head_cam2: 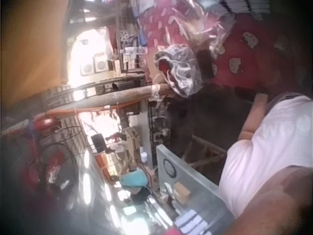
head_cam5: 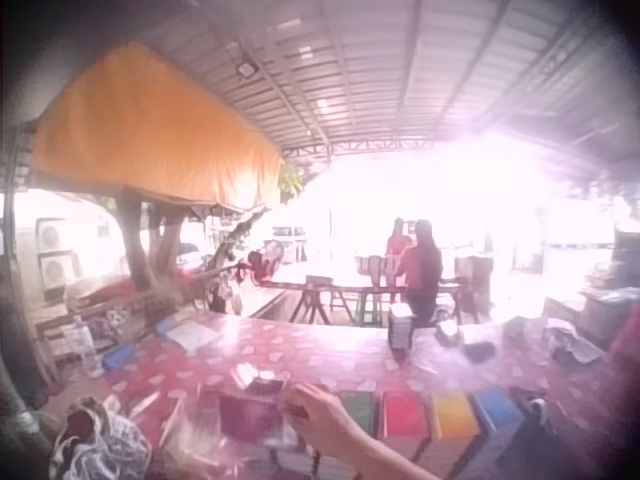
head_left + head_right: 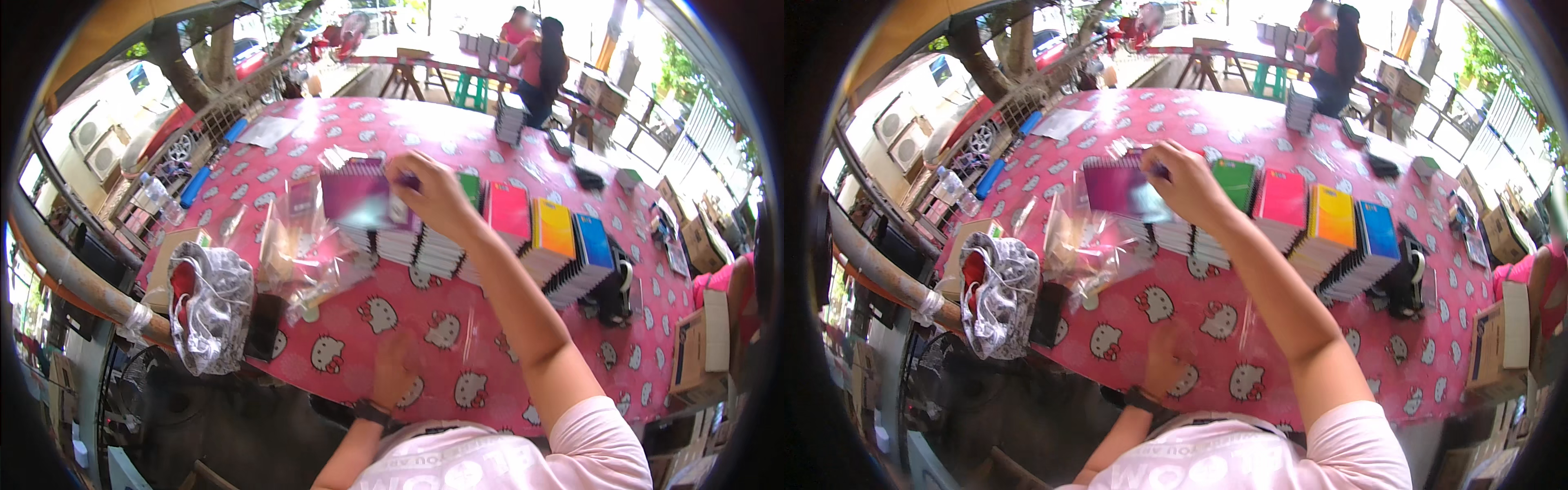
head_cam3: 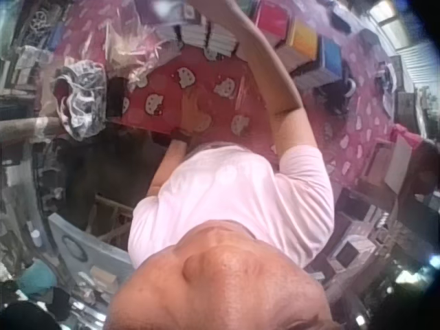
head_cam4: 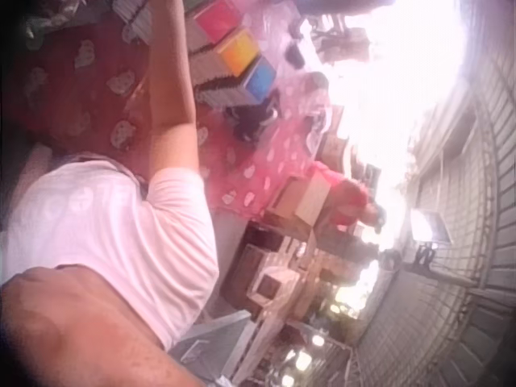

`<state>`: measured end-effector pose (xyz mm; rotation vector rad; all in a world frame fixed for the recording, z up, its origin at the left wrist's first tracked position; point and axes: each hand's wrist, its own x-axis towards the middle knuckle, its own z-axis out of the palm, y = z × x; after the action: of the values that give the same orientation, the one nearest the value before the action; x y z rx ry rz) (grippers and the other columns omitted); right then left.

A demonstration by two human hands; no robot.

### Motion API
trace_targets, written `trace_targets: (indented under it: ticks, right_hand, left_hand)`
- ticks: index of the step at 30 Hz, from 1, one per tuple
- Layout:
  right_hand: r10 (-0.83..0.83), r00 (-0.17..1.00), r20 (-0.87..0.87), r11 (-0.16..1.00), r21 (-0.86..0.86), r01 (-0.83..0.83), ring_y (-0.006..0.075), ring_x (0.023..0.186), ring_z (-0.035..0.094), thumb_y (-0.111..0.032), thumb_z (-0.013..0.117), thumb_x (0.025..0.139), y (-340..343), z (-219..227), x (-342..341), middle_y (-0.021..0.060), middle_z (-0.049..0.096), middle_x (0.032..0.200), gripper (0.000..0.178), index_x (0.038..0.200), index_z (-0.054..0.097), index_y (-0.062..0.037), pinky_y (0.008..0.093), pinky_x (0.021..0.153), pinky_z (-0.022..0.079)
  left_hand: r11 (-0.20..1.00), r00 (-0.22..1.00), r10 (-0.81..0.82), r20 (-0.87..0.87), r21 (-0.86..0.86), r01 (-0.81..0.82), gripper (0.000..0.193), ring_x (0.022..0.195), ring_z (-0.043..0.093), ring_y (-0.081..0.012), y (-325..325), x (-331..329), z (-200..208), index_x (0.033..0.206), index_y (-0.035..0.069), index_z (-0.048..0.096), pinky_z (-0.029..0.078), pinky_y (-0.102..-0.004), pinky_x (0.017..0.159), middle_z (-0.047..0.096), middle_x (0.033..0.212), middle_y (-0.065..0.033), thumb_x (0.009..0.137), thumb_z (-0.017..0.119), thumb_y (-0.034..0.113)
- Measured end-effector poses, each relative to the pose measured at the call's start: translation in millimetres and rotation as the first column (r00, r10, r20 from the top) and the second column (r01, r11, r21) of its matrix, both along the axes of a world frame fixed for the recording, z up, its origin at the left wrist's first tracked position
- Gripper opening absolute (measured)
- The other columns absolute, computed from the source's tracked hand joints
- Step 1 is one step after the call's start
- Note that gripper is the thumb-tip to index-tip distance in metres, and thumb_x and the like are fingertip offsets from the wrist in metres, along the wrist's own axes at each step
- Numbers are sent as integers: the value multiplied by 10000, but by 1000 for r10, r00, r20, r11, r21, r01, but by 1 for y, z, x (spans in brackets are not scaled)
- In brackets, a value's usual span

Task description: The person repeatedly picks up small notebooks from stacks on a table, places them into clear plastic bags, and seals the bags. The person also uses a tape dispenser to seal the bags and stacks the packaged notebooks on the table.

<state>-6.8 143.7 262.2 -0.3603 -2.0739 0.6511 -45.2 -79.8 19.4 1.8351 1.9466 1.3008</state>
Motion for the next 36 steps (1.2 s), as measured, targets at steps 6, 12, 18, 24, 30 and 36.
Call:
trace_targets:
  ticks: [6,12,18,24,30,36]
  right_hand:
    - [420,756,502,887,-405,-224,246,768,598,59,631,629,-49,-66,154,92,611,815,245,857,609,-29,350,702,479]
    - [241,804,544,948,-308,-75,327,865,586,52,583,672,-69,-56,157,139,605,874,215,877,588,-12,382,759,466]
    - [-102,987,125,976,203,75,308,931,574,28,563,746,-29,10,63,118,571,946,203,938,556,-38,374,811,470]
    - [-670,727,148,525,787,324,285,1005,545,-135,558,797,58,-33,-110,70,568,1042,264,1057,552,-92,383,768,488]
    - [-564,499,659,825,418,380,304,1287,320,-250,570,863,34,-88,-163,222,409,1341,592,1347,359,17,439,994,308]
    - [-560,638,529,806,524,274,219,1014,555,-125,526,814,41,-81,-119,37,669,850,130,845,650,-101,425,860,379]
  left_hand:
    - [778,372,-111,922,-152,609,419,909,598,-161,40,-25,66,1214,0,522,474,-305,826,641,973,-80,862,637,198]
    - [864,459,-300,836,33,503,534,1047,543,-150,59,29,51,1302,25,432,476,-295,862,560,1148,-73,823,664,82]
    - [982,337,-144,931,92,164,549,1111,505,-158,29,27,-6,1338,55,392,466,-299,894,476,1285,-78,846,635,65]
    - [985,711,-100,696,-31,170,435,1030,553,-186,-2,30,-4,1223,51,515,475,-309,837,545,1175,-91,825,672,128]
    - [998,763,67,643,-28,-64,401,982,572,-213,-34,0,24,1142,36,575,474,-294,798,559,1123,-110,794,707,182]
    - [966,868,204,452,48,-252,468,1048,536,-217,-28,-43,50,1196,24,531,444,-330,875,545,1150,-120,791,704,179]
